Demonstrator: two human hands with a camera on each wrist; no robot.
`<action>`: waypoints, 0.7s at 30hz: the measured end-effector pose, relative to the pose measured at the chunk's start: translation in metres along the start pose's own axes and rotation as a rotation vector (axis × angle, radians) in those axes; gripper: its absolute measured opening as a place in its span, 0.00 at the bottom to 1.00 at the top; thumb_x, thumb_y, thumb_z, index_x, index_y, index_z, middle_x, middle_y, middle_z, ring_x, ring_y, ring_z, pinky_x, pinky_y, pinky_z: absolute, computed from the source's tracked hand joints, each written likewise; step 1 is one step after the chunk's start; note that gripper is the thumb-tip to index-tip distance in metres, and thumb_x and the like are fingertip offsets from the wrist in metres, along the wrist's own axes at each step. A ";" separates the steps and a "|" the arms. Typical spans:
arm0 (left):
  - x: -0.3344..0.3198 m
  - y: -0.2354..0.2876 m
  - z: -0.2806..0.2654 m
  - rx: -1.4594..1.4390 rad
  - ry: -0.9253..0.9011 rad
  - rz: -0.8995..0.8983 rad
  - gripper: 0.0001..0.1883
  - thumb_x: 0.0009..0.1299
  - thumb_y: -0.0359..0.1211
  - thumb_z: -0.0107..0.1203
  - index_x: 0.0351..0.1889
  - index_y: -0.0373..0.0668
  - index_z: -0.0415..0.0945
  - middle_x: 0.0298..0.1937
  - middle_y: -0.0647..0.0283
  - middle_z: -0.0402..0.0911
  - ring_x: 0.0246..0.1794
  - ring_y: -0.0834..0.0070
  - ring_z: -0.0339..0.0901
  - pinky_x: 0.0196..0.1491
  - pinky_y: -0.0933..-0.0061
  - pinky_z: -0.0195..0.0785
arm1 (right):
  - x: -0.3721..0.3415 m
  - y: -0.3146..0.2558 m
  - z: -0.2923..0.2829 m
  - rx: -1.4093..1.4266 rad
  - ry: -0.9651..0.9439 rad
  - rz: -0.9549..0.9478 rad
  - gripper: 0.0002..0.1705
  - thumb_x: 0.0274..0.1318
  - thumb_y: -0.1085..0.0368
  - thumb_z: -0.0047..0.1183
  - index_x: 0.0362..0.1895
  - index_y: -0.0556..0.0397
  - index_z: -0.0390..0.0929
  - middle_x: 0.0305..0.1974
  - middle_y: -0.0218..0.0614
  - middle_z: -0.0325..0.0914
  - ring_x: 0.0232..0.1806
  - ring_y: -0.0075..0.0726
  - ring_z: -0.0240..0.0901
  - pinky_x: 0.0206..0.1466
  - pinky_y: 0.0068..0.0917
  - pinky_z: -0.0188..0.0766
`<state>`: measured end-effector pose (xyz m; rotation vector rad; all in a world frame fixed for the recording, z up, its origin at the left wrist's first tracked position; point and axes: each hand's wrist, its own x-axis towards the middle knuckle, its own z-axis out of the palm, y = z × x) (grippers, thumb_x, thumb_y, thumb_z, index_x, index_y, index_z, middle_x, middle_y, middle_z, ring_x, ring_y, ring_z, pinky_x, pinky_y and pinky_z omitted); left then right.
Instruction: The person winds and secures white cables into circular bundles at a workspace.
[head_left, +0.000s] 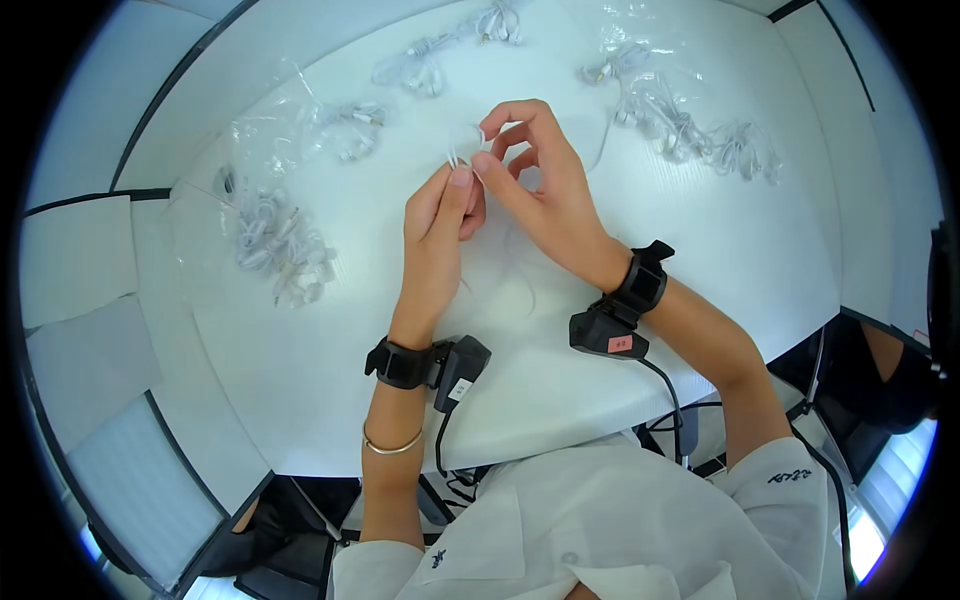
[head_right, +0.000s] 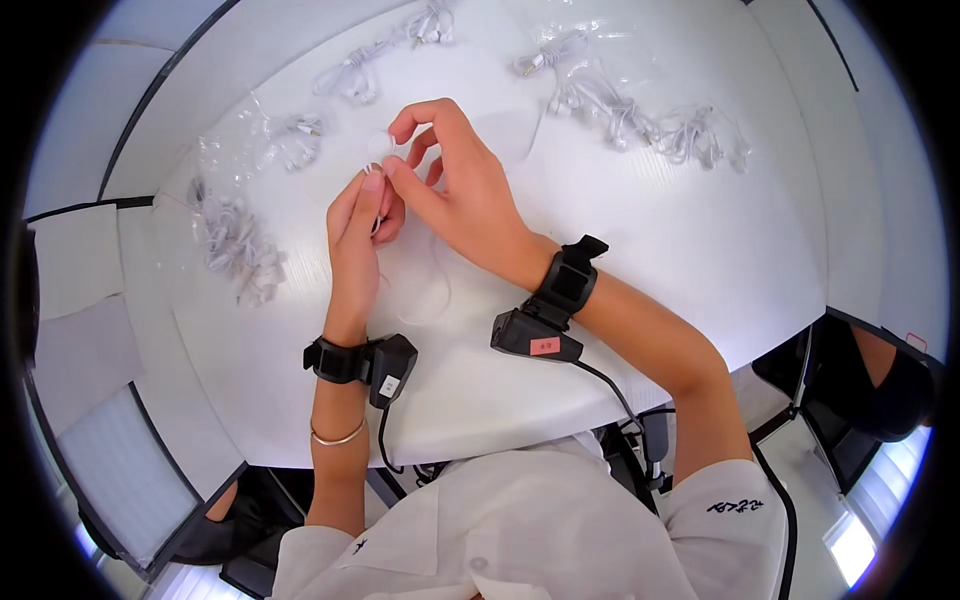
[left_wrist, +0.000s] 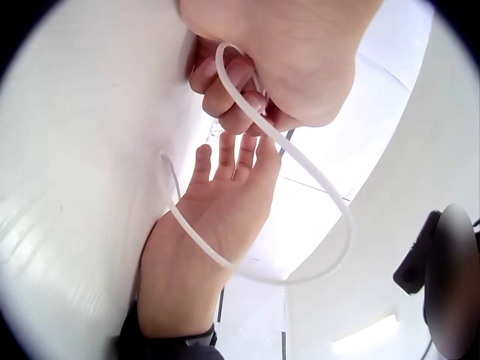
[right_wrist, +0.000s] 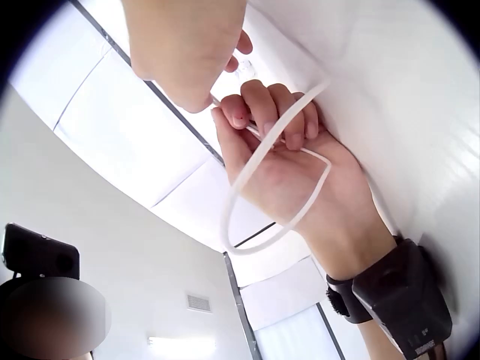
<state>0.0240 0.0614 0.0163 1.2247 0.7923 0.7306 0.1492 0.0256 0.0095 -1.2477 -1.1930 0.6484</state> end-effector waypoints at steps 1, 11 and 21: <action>0.000 -0.001 -0.001 -0.010 -0.014 0.004 0.18 0.74 0.41 0.39 0.22 0.44 0.59 0.20 0.75 0.53 0.19 0.87 0.46 0.22 0.82 0.38 | 0.000 -0.001 0.001 0.022 0.014 0.021 0.10 0.56 0.66 0.50 0.42 0.52 0.68 0.40 0.29 0.71 0.34 0.24 0.68 0.28 0.20 0.65; 0.000 0.000 0.000 0.052 -0.040 0.001 0.19 0.74 0.41 0.40 0.22 0.43 0.60 0.18 0.74 0.54 0.19 0.86 0.47 0.23 0.81 0.39 | 0.001 0.003 -0.005 0.235 -0.100 0.140 0.12 0.65 0.63 0.37 0.32 0.56 0.69 0.28 0.25 0.64 0.27 0.18 0.55 0.32 0.17 0.56; 0.000 0.001 -0.001 0.112 -0.083 -0.037 0.19 0.74 0.42 0.40 0.22 0.42 0.62 0.17 0.73 0.59 0.18 0.86 0.51 0.22 0.83 0.43 | 0.006 -0.008 -0.013 0.492 -0.129 0.393 0.15 0.64 0.57 0.41 0.27 0.53 0.68 0.19 0.20 0.56 0.21 0.13 0.46 0.24 0.15 0.46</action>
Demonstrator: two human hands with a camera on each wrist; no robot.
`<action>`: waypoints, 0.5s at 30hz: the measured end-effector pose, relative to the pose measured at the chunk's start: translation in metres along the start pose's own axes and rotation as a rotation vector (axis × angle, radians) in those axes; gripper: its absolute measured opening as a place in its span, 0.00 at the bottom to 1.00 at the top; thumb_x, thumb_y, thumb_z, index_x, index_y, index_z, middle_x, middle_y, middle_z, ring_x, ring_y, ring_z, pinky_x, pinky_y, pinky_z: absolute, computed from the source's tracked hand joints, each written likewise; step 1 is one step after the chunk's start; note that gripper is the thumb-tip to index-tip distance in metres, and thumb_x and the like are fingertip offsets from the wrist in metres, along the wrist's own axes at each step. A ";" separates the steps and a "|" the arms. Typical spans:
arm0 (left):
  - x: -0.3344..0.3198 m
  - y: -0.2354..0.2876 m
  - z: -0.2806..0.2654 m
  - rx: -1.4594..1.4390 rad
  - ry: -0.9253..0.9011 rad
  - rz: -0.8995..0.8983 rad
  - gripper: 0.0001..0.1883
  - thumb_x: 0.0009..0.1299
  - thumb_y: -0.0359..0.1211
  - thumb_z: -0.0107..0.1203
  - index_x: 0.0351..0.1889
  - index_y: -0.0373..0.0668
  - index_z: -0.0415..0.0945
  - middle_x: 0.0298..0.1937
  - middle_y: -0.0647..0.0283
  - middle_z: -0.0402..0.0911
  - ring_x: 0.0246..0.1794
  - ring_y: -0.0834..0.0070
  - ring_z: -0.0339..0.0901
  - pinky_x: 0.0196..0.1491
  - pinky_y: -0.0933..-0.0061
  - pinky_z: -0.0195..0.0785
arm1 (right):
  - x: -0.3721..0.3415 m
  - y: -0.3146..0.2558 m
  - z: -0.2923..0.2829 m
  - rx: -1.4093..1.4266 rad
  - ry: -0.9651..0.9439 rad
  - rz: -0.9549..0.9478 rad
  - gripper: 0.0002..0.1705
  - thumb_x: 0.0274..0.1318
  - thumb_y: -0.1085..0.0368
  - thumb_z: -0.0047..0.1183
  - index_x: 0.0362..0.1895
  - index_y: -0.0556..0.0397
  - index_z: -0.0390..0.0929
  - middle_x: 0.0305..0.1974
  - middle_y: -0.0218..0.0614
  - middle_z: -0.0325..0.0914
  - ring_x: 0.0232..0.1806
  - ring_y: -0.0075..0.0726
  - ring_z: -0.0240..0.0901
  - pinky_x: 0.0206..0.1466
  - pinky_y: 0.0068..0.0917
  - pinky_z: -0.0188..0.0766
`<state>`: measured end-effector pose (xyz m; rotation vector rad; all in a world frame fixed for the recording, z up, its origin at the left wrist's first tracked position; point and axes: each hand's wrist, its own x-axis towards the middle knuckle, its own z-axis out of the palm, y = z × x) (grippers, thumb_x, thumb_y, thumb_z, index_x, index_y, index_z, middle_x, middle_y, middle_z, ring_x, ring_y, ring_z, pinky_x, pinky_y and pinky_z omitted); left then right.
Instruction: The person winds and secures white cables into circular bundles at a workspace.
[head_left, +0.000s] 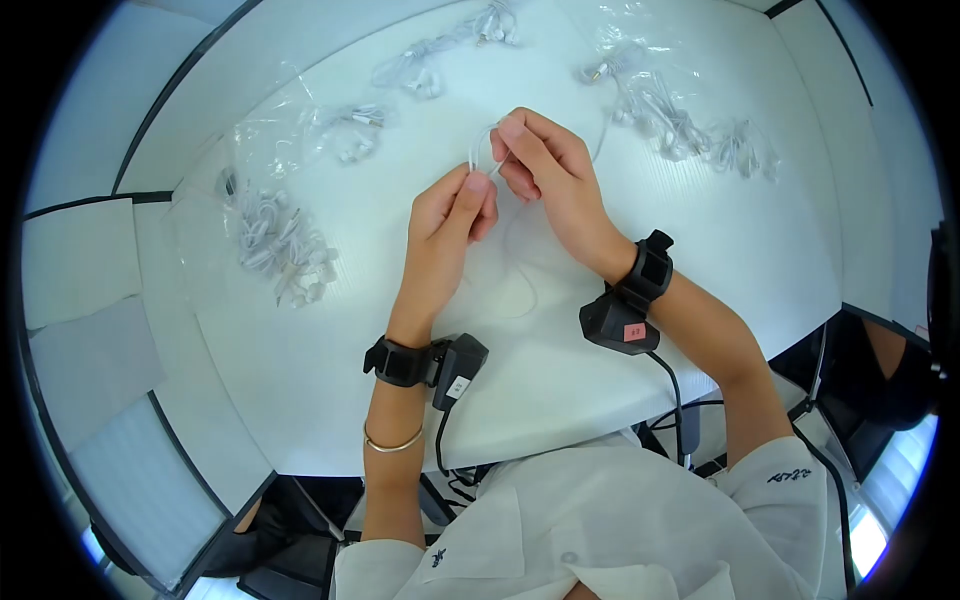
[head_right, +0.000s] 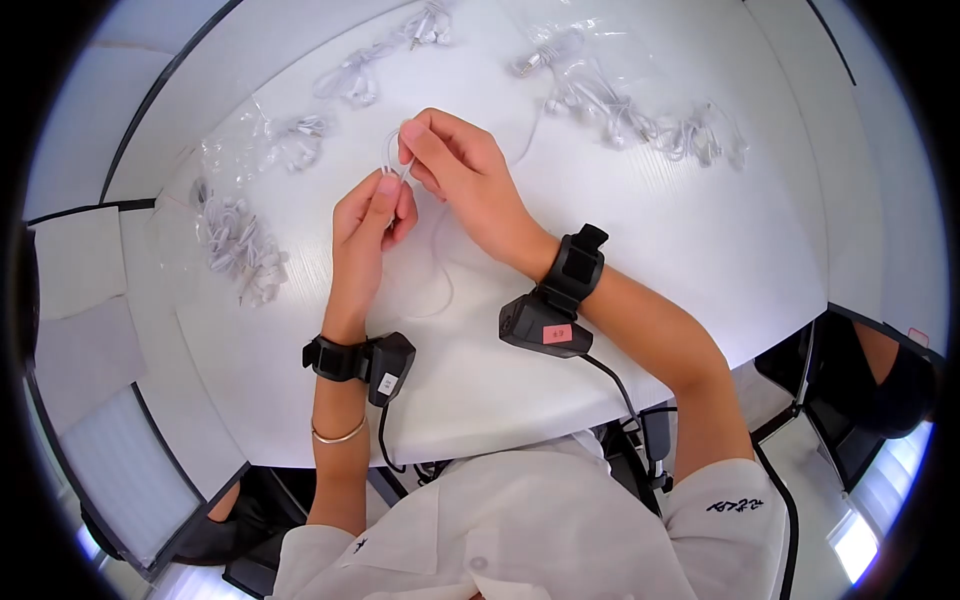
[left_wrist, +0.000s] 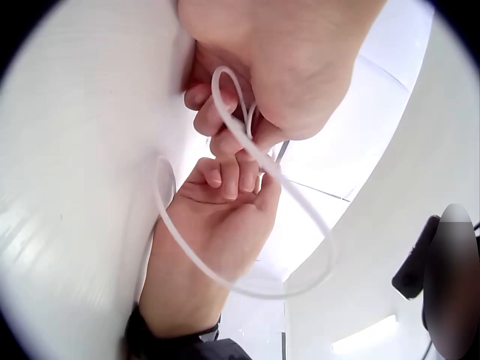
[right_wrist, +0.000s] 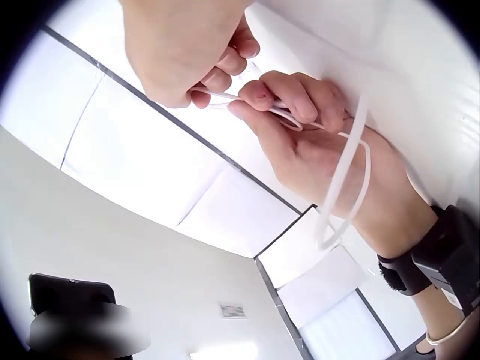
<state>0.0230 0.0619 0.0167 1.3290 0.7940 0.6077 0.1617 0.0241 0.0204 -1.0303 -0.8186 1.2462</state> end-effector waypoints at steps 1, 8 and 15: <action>-0.001 0.001 0.001 -0.004 -0.005 -0.031 0.19 0.74 0.42 0.40 0.22 0.42 0.63 0.17 0.73 0.60 0.18 0.86 0.52 0.22 0.83 0.44 | 0.000 0.000 -0.001 0.008 0.006 0.001 0.16 0.64 0.56 0.41 0.27 0.53 0.67 0.18 0.19 0.55 0.20 0.13 0.45 0.23 0.15 0.45; 0.001 -0.003 -0.001 -0.003 -0.060 -0.036 0.18 0.73 0.42 0.40 0.24 0.41 0.67 0.16 0.73 0.61 0.17 0.87 0.52 0.21 0.83 0.44 | 0.001 0.004 -0.002 0.017 0.050 0.031 0.19 0.64 0.53 0.42 0.25 0.53 0.67 0.17 0.20 0.56 0.19 0.14 0.47 0.22 0.16 0.46; 0.002 0.000 -0.008 -0.075 -0.065 -0.053 0.17 0.74 0.41 0.39 0.26 0.40 0.66 0.17 0.73 0.59 0.17 0.88 0.52 0.21 0.84 0.43 | 0.004 0.007 -0.001 -0.017 0.003 -0.046 0.15 0.64 0.55 0.42 0.34 0.55 0.70 0.21 0.25 0.63 0.22 0.17 0.56 0.28 0.16 0.55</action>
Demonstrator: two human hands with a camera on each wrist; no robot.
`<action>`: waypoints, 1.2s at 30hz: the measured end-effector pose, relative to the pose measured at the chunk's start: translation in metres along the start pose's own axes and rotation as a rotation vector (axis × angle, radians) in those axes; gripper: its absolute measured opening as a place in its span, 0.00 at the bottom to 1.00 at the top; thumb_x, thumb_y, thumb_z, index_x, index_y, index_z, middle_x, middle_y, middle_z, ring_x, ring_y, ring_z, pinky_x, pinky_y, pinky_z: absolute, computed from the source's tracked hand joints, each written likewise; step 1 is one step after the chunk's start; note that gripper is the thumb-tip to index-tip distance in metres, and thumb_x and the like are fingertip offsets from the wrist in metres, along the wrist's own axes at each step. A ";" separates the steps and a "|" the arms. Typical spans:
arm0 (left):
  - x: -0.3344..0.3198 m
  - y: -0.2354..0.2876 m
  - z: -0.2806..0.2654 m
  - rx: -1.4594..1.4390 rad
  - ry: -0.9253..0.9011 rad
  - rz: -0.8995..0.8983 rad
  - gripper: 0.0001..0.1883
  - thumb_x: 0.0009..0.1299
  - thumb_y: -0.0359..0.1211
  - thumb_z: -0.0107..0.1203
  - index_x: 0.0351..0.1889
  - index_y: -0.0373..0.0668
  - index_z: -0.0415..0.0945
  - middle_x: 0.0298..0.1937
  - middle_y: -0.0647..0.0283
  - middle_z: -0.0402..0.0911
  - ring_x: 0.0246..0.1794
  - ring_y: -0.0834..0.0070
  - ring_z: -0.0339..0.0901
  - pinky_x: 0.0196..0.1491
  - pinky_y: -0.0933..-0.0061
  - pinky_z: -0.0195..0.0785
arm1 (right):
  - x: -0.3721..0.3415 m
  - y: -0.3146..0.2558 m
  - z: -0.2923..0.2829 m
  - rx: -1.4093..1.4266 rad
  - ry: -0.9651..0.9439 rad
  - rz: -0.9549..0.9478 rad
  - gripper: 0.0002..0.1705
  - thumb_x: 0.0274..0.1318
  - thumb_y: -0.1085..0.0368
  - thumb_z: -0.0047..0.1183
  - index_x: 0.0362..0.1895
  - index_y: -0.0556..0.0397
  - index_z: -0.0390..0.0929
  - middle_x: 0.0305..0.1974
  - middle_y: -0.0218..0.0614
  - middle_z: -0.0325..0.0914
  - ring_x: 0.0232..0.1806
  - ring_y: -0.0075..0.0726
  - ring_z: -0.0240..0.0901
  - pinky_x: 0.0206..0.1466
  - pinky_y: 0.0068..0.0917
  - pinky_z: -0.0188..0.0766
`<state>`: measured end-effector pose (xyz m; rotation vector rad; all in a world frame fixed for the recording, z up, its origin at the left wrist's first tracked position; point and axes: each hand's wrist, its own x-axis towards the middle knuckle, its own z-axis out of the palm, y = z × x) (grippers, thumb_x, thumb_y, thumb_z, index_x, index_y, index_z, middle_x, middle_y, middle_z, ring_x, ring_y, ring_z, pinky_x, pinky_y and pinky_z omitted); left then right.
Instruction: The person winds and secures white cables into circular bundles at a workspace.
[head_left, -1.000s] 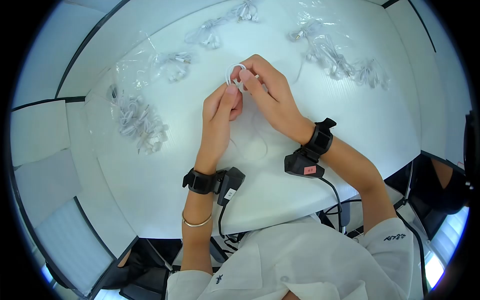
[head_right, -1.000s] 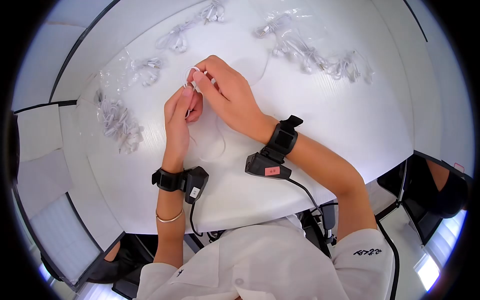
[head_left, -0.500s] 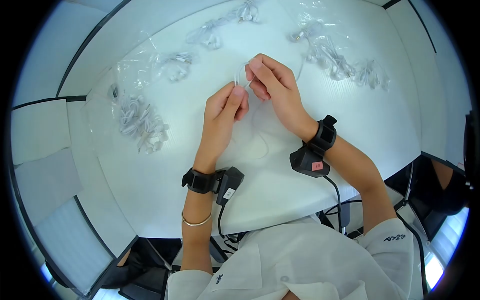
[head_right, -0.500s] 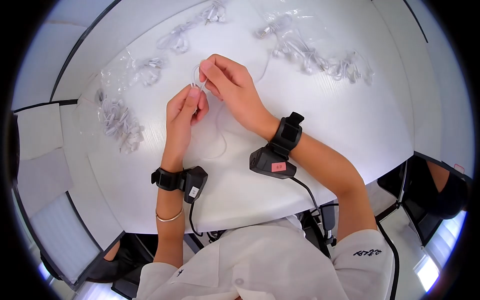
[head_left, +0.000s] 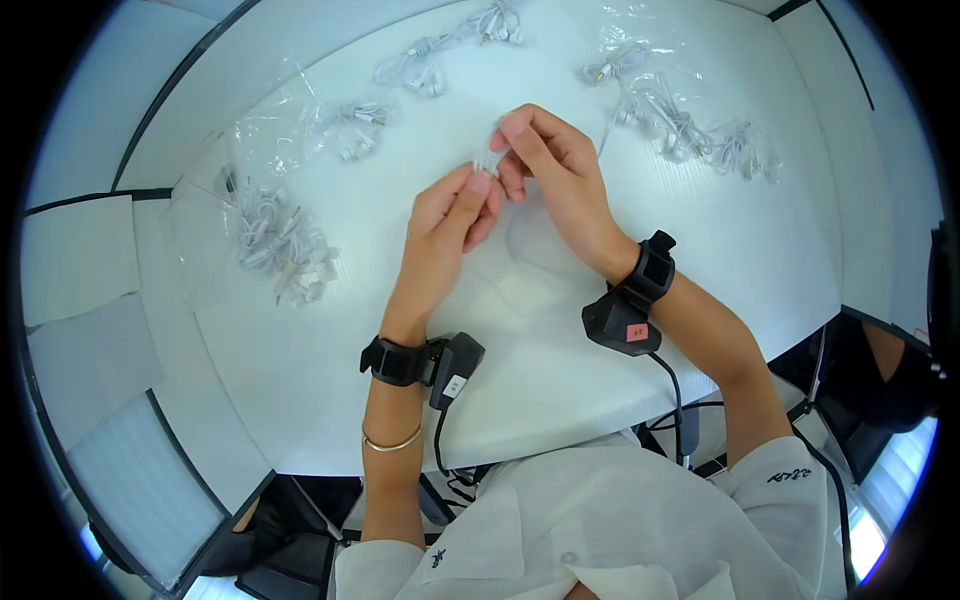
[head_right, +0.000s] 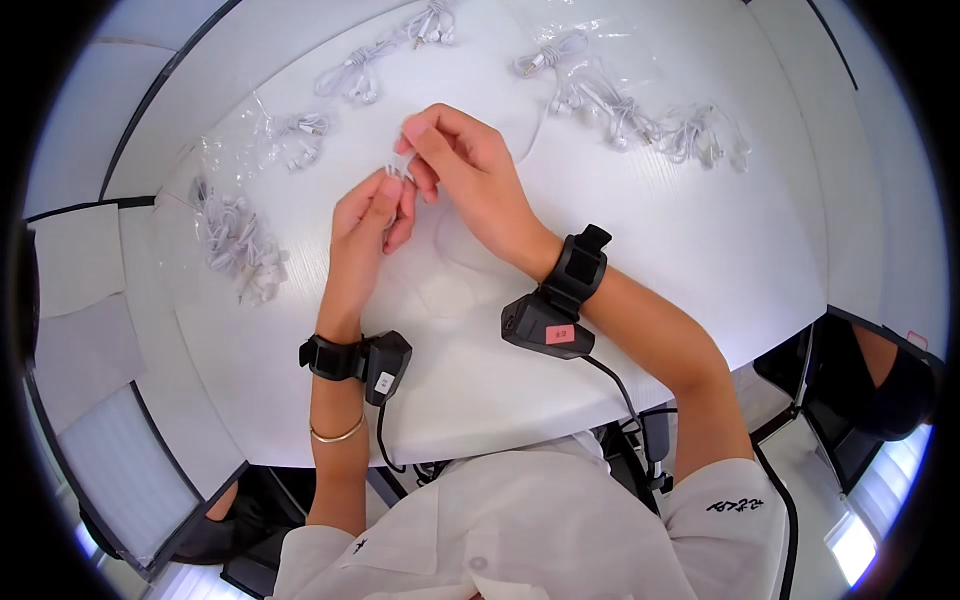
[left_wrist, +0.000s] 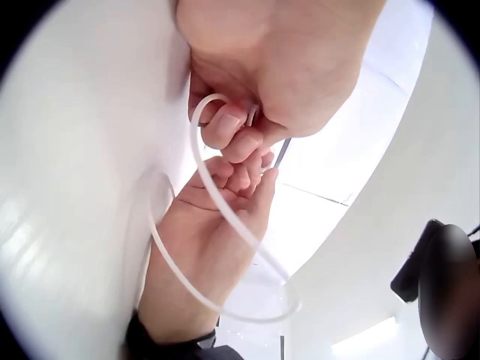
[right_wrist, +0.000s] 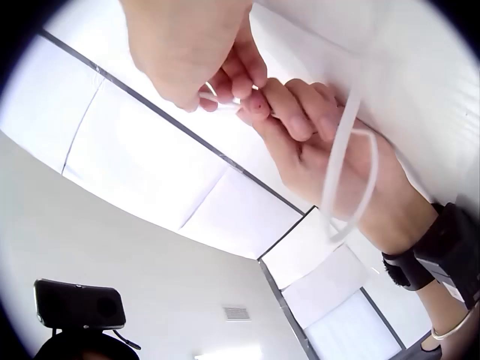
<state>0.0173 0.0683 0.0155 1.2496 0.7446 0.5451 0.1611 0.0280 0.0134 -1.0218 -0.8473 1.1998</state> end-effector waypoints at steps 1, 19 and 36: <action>0.000 0.000 -0.001 -0.017 0.004 -0.006 0.17 0.74 0.41 0.38 0.27 0.40 0.66 0.17 0.73 0.59 0.17 0.88 0.53 0.21 0.84 0.43 | 0.000 0.001 0.001 0.012 -0.016 -0.029 0.15 0.65 0.56 0.42 0.37 0.55 0.70 0.22 0.26 0.65 0.23 0.17 0.58 0.30 0.17 0.58; 0.006 -0.008 -0.008 -0.555 0.393 0.148 0.15 0.75 0.41 0.39 0.33 0.41 0.65 0.21 0.68 0.61 0.24 0.79 0.59 0.30 0.80 0.56 | -0.009 0.006 0.007 -0.762 -0.353 -0.180 0.13 0.50 0.53 0.56 0.24 0.47 0.74 0.20 0.24 0.72 0.22 0.28 0.65 0.34 0.26 0.60; 0.003 -0.003 -0.004 -0.579 0.383 0.136 0.16 0.75 0.42 0.35 0.35 0.40 0.65 0.21 0.63 0.69 0.26 0.72 0.70 0.35 0.72 0.64 | -0.009 0.011 0.009 -0.862 -0.437 -0.308 0.05 0.49 0.61 0.53 0.26 0.47 0.74 0.21 0.29 0.73 0.25 0.32 0.68 0.37 0.28 0.63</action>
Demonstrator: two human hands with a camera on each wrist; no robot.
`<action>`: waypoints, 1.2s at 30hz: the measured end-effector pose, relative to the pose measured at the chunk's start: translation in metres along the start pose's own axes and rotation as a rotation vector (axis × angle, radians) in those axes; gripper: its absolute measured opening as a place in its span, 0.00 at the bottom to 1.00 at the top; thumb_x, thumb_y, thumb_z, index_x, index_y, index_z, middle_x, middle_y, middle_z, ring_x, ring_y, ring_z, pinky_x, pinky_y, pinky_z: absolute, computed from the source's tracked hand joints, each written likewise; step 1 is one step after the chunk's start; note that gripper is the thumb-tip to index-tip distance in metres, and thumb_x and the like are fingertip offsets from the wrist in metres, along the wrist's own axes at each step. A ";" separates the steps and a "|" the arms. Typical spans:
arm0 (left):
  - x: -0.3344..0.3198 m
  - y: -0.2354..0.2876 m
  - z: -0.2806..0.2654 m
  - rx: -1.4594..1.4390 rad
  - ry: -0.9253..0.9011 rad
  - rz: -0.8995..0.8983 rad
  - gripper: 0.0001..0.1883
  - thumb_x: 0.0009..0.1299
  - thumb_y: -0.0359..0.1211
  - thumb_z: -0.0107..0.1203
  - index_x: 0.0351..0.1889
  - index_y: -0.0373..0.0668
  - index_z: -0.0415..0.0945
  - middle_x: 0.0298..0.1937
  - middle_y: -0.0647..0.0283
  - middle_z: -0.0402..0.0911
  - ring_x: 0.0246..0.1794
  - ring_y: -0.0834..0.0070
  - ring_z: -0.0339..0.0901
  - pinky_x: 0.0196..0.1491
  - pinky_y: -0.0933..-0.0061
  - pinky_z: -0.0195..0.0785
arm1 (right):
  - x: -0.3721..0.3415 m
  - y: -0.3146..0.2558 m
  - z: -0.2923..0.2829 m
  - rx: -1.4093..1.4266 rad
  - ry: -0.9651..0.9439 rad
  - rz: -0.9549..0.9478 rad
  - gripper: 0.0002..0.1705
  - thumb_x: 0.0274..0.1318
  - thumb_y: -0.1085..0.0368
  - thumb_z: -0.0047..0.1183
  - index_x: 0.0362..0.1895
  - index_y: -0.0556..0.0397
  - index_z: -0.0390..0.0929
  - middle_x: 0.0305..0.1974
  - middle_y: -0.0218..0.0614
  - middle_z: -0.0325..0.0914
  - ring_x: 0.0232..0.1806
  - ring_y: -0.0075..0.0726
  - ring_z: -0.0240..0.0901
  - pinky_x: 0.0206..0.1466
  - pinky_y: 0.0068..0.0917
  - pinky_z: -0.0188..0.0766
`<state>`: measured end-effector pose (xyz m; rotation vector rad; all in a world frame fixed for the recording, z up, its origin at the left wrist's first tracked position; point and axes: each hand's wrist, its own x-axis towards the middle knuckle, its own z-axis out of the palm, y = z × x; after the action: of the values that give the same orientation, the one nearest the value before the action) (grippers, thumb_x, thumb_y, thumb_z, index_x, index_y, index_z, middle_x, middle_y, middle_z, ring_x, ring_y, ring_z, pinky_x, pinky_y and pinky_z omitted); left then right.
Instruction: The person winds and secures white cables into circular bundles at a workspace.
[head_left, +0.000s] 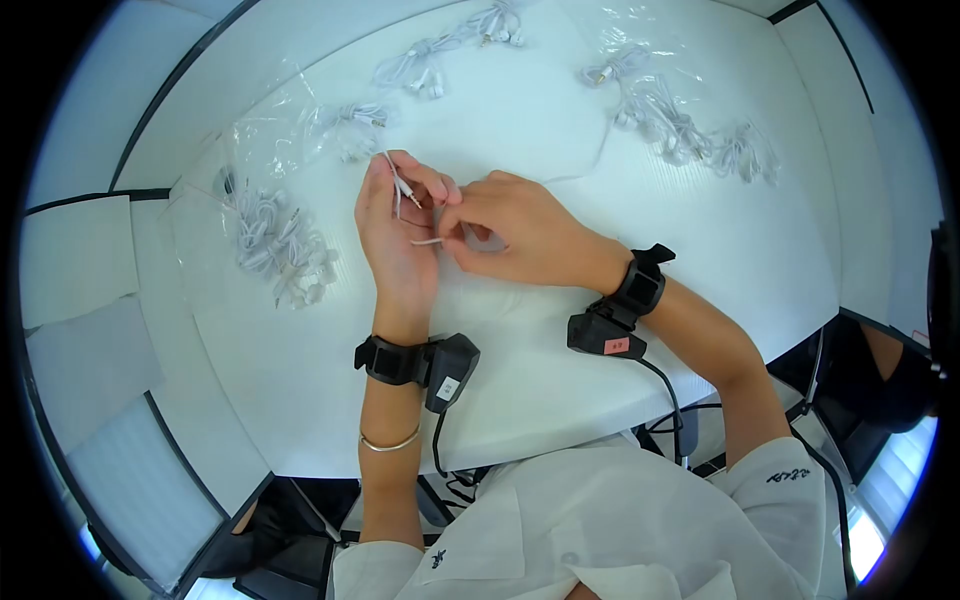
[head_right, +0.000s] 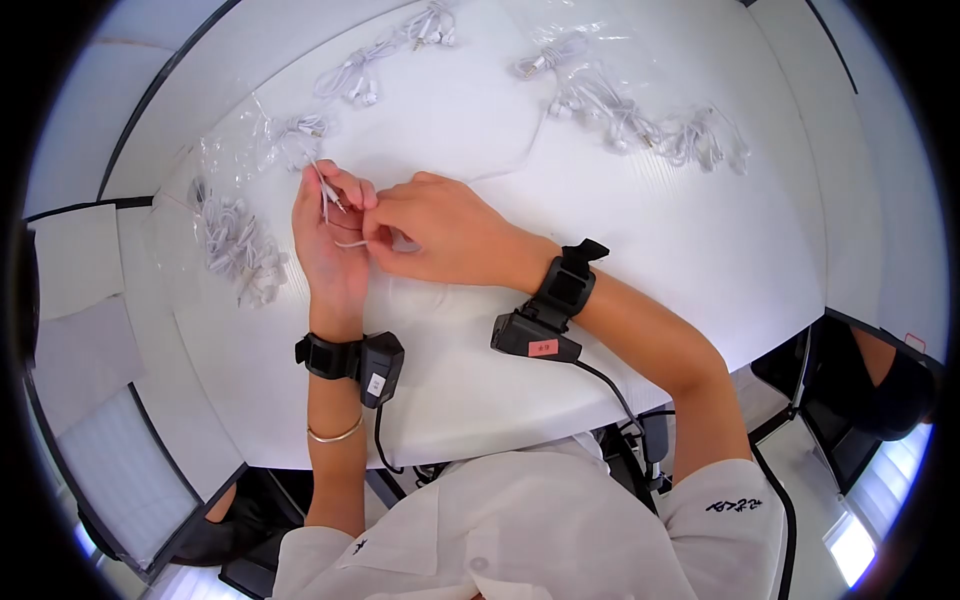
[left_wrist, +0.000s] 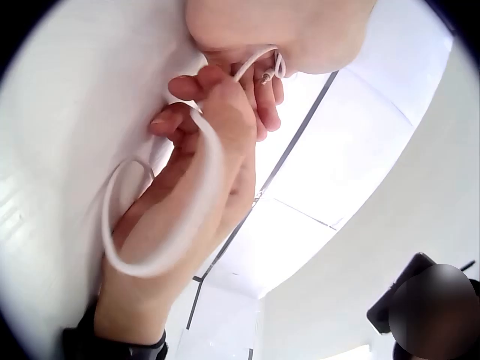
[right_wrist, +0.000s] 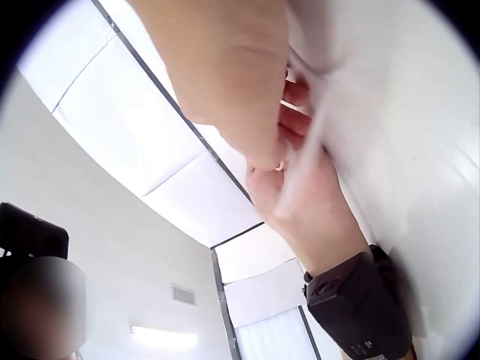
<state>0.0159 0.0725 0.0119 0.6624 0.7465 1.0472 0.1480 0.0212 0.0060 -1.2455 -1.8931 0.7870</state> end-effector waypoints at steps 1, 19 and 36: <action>0.000 -0.001 0.001 -0.008 0.025 0.018 0.15 0.75 0.42 0.35 0.36 0.40 0.65 0.21 0.62 0.70 0.27 0.71 0.71 0.36 0.71 0.64 | 0.000 0.000 0.000 0.035 0.038 0.031 0.06 0.49 0.61 0.53 0.27 0.47 0.73 0.20 0.29 0.72 0.24 0.33 0.68 0.35 0.29 0.64; 0.002 -0.008 -0.002 0.204 0.035 0.131 0.16 0.74 0.41 0.39 0.32 0.38 0.68 0.28 0.62 0.74 0.30 0.76 0.71 0.35 0.75 0.64 | 0.001 -0.003 -0.005 0.239 0.371 0.133 0.06 0.56 0.65 0.52 0.36 0.52 0.72 0.20 0.30 0.74 0.16 0.24 0.67 0.20 0.19 0.61; -0.001 -0.007 0.006 0.489 -0.012 0.052 0.16 0.75 0.39 0.38 0.30 0.38 0.69 0.18 0.72 0.63 0.14 0.90 0.53 0.17 0.86 0.43 | 0.004 -0.002 0.000 0.412 0.365 0.155 0.05 0.58 0.66 0.48 0.36 0.53 0.71 0.22 0.31 0.76 0.21 0.27 0.70 0.26 0.21 0.65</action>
<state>0.0239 0.0683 0.0107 1.1095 0.9905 0.9099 0.1459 0.0245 0.0083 -1.1851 -1.2776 0.9051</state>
